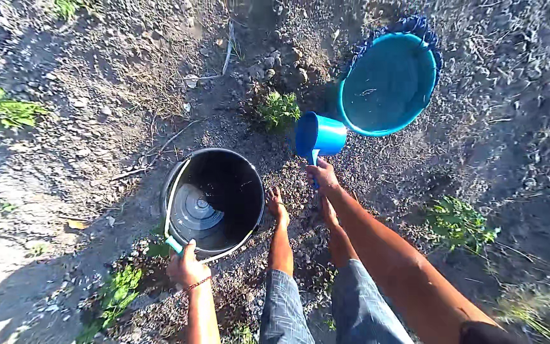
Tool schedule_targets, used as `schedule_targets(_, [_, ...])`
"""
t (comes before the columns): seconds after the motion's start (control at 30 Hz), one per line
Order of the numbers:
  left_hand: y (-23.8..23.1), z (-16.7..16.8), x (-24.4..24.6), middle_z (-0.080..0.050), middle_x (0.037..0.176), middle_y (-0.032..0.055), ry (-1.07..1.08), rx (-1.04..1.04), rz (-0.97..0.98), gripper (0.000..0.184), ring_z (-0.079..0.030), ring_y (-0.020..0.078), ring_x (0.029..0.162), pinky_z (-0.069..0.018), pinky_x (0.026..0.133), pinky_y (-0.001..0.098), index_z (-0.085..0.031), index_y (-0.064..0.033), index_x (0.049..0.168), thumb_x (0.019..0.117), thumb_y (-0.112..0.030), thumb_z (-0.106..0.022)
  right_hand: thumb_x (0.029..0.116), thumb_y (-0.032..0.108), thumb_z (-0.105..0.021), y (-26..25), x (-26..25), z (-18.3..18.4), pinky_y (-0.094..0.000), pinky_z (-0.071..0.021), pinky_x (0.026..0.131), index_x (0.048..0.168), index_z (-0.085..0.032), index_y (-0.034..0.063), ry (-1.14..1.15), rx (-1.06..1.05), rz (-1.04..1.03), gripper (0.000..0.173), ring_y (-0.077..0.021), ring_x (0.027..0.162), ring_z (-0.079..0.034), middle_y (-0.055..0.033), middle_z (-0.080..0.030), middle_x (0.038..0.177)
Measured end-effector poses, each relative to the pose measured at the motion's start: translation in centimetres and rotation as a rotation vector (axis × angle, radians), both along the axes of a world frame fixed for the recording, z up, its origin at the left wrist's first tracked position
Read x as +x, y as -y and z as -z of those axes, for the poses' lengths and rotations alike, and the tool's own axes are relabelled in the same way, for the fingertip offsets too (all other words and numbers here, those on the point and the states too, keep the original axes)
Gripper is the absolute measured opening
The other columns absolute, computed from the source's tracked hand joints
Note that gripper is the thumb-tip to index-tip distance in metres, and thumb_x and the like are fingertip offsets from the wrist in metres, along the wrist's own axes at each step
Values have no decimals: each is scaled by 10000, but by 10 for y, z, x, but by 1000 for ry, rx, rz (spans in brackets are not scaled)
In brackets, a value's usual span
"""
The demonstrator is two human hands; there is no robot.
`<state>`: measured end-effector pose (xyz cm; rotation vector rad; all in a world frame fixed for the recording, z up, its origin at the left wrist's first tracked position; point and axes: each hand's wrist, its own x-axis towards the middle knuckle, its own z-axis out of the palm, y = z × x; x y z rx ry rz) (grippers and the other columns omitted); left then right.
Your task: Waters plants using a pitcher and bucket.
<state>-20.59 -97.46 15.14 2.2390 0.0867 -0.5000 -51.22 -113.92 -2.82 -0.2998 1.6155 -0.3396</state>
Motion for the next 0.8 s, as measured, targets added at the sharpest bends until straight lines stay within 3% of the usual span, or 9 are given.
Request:
schedule_targets(0.1, [12,-2,3,-636,873,-32,75,-84,82,162,-593,3,759,-512,672,190,-613,-20,921,786,71,-624,953,52,-656,-9,-3,0,-322,-494,523,1413,-553,33,-178,-47,-185,472,-147,572,-549,-132,-632,862])
schedule_targets(0.17, [19,-3,6,-665,1048,13,125,-139,187,99,-613,17,943,-522,827,208,-608,-6,840,756,44,-620,941,100,-669,-13,-7,-6,-426,-561,728,1419,-567,42,-312,-55,-378,492,-237,807,-657,-197,-679,1080])
schedule_targets(0.23, [26,-4,9,-661,1193,75,178,-198,317,69,-606,47,1096,-502,952,232,-617,21,809,740,18,-614,961,147,-648,-16,-7,-21,-543,-510,993,1435,-565,50,-421,-59,-552,492,-350,1123,-659,-240,-663,1255])
schedule_targets(0.3, [35,-8,8,-615,1311,190,218,-223,415,88,-560,109,1242,-452,1052,265,-594,87,773,737,9,-614,981,160,-615,-30,-6,-37,-582,-464,1049,1463,-539,38,-495,-102,-627,503,-394,1186,-639,-256,-659,1276])
schedule_targets(0.4, [51,-17,6,-564,1369,284,262,-243,516,127,-508,186,1342,-422,1100,283,-580,126,722,737,4,-612,973,167,-629,-60,-5,-55,-467,-544,917,1478,-512,18,-370,-120,-511,540,-282,1018,-688,-193,-697,1197])
schedule_targets(0.47, [60,-21,7,-556,1375,297,313,-291,593,135,-482,216,1381,-403,1128,295,-567,106,690,743,-9,-613,998,133,-626,-76,0,-67,-269,-515,538,1403,-544,13,-37,-48,-248,430,-107,604,-590,-62,-652,840])
schedule_targets(0.5, [64,-22,8,-561,1365,307,351,-311,640,151,-481,231,1385,-398,1134,303,-575,103,682,749,-25,-619,1035,125,-570,-78,4,-74,-234,-455,453,1384,-534,31,181,53,-118,363,-81,513,-522,-19,-586,729])
schedule_targets(0.6, [73,-25,5,-581,1318,354,490,-338,829,237,-495,317,1382,-399,1143,354,-590,74,654,793,-113,-633,1089,172,-452,-84,21,-85,-187,-392,412,1360,-494,94,594,257,58,286,-43,464,-450,22,-521,681])
schedule_targets(0.8, [74,-34,-29,-552,1380,319,667,-308,1105,343,-500,381,1346,-410,1101,447,-505,-82,630,885,-269,-638,1105,212,-400,-87,57,-65,-182,-398,394,1295,-490,105,688,251,167,236,-46,436,-446,26,-496,643])
